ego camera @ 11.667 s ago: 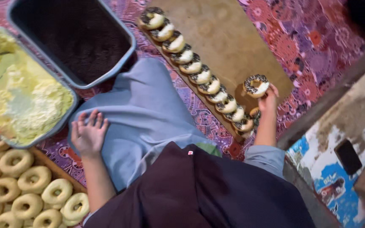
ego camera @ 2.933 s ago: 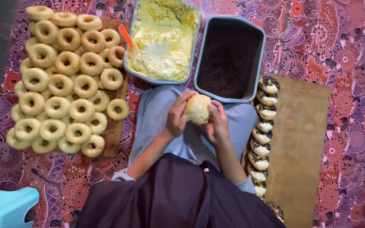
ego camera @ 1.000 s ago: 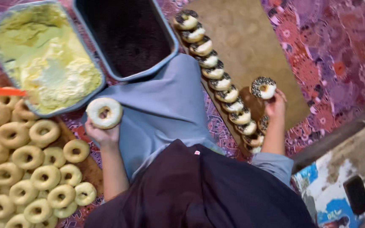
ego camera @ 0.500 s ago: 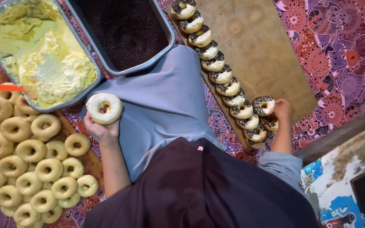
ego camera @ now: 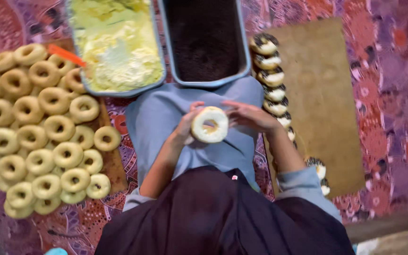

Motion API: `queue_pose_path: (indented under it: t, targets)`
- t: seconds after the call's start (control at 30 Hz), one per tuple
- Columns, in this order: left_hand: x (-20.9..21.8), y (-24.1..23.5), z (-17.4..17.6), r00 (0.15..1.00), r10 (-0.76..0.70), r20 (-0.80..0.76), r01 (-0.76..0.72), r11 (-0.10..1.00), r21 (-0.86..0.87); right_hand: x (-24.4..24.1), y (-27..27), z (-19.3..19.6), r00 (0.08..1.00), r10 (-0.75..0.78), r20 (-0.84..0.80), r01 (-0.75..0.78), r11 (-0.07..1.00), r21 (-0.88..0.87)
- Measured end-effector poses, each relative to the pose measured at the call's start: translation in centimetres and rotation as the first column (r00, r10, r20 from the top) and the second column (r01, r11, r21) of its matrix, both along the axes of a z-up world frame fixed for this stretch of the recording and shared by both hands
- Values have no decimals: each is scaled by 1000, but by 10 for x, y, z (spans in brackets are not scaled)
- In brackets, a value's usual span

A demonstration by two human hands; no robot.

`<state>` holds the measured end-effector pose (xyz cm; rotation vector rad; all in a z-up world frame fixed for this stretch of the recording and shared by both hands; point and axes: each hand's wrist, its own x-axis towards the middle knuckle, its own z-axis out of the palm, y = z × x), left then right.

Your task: The person splits plain donuts in half, fills them with a yellow cream from a tray, and then dips the top half into a tray of dark seeds. The finished donuts are placed in a row on a wooden board.

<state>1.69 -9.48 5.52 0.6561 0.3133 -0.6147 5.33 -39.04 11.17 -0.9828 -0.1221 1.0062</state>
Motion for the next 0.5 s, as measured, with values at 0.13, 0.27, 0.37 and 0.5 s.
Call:
queue_pose_path:
  t: [0.13, 0.27, 0.37, 0.5]
  targets:
    - [14, 30, 3, 989, 43, -138, -54, 996, -72, 74, 77, -33, 1000, 21, 11, -20, 996, -85]
    - [4, 85, -4, 921, 343, -184, -351, 936, -11, 181, 84, -98, 820, -393, 416, 548, 749, -373]
    - [-6, 96, -14, 939, 315, -140, -337, 924, -178, 217, 99, -145, 805, -280, 523, 550, 682, -483]
    - [-6, 93, -23, 944, 320, -83, -330, 921, -207, 216, 120, -157, 778, -95, 621, 592, 443, -673]
